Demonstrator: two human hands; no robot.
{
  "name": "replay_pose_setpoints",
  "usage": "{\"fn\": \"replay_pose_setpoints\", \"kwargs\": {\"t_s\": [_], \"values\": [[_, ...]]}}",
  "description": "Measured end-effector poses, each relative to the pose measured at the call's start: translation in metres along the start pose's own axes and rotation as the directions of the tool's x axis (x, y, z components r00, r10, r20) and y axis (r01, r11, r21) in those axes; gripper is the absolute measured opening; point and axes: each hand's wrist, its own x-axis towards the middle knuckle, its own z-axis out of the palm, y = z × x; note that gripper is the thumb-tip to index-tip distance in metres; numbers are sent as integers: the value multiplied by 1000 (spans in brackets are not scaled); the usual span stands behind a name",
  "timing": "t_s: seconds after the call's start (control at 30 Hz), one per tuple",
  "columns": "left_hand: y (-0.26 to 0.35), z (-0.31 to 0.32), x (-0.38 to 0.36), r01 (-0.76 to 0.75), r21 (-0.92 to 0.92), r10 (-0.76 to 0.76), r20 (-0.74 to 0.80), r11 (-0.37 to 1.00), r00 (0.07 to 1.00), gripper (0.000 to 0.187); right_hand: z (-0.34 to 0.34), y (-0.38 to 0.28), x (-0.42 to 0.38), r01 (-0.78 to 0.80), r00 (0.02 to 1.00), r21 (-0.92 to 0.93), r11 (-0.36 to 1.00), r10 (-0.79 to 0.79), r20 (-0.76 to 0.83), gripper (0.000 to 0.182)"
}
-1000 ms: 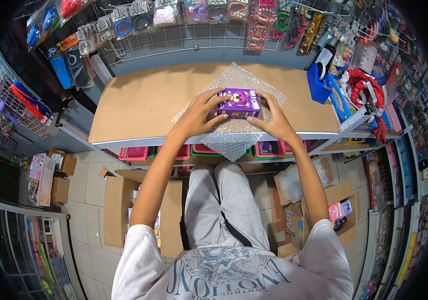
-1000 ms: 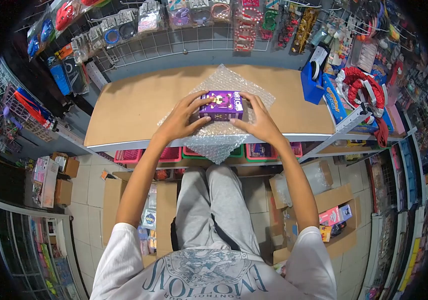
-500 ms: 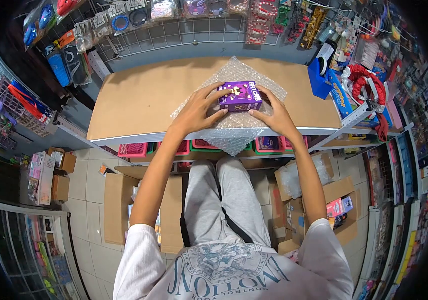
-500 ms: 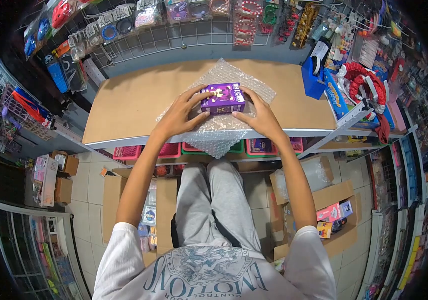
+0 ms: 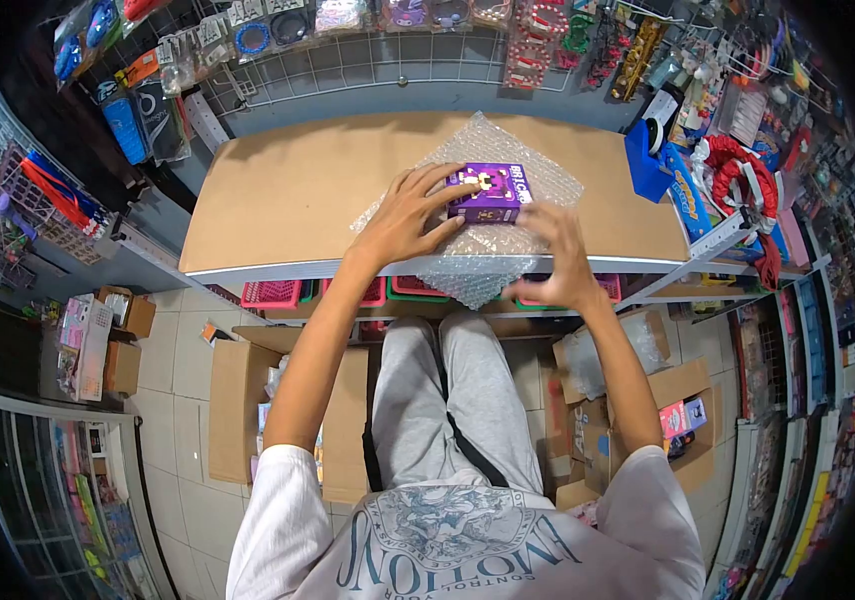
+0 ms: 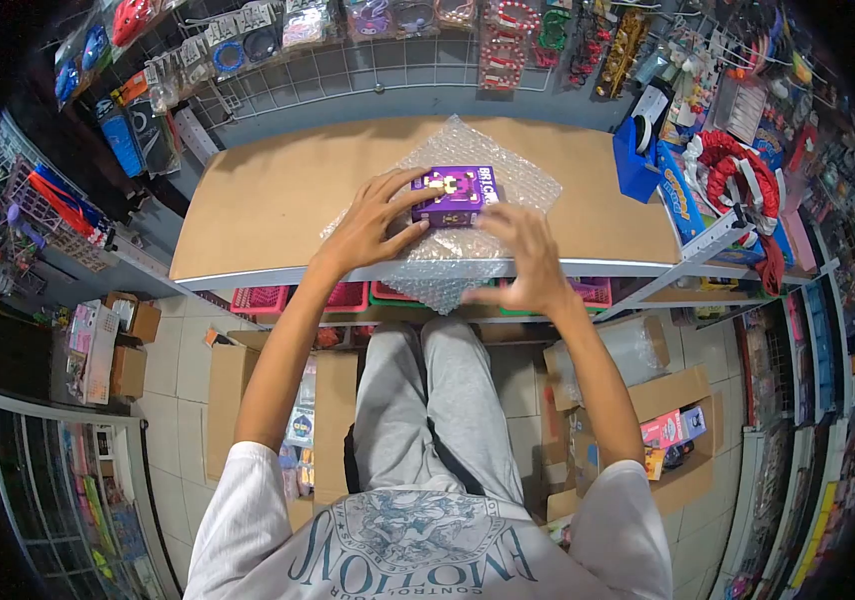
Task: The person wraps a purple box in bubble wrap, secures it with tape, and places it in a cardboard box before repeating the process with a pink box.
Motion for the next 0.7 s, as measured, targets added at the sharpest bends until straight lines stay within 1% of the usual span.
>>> {"fn": "replay_pose_setpoints", "kwargs": {"t_s": [0.03,0.07,0.13,0.17,0.23,0.27,0.33,0.37,0.43,0.47,0.57,0.6,0.7], "values": [[0,1,1,-11,18,11,-4,1000,1000,50,1,-9,-6,89,994,-6,996,-88,63,82],[0,1,1,-22,35,22,-7,999,1000,49,5,-16,-12,126,983,-48,991,-118,139,80],[-1,1,1,-22,-26,23,17,999,1000,46,15,-24,-23,204,944,-126,971,-161,289,77],[-1,2,1,-24,-58,26,30,998,999,45,21,-21,-27,227,941,-189,956,-164,297,71],[-3,4,1,-15,-60,17,48,998,999,42,29,-17,-27,271,935,-316,909,-169,313,60],[-5,4,2,-12,-60,15,56,998,998,40,28,-14,-26,263,942,-307,915,-174,288,54],[-6,-1,4,3,-125,10,99,992,995,40,22,-15,-10,254,952,-285,924,-187,242,41],[-7,-4,4,12,-157,7,120,988,993,40,20,-14,-3,230,962,-255,939,-181,203,35],[-9,-12,7,5,-150,21,171,989,985,43,15,-13,14,184,979,-194,964,-162,121,24],[-9,-16,9,2,-149,28,199,989,980,44,13,-12,23,153,987,-162,975,-144,66,21],[-7,-31,13,57,-181,0,302,982,953,51,7,-11,46,-58,996,-33,998,55,-67,20],[-10,-30,12,81,-172,-28,290,982,957,53,8,-6,54,-76,990,-18,997,73,-125,19],[-12,-29,13,155,-150,-110,272,977,956,62,5,4,78,-253,963,67,965,258,-83,21]]}}
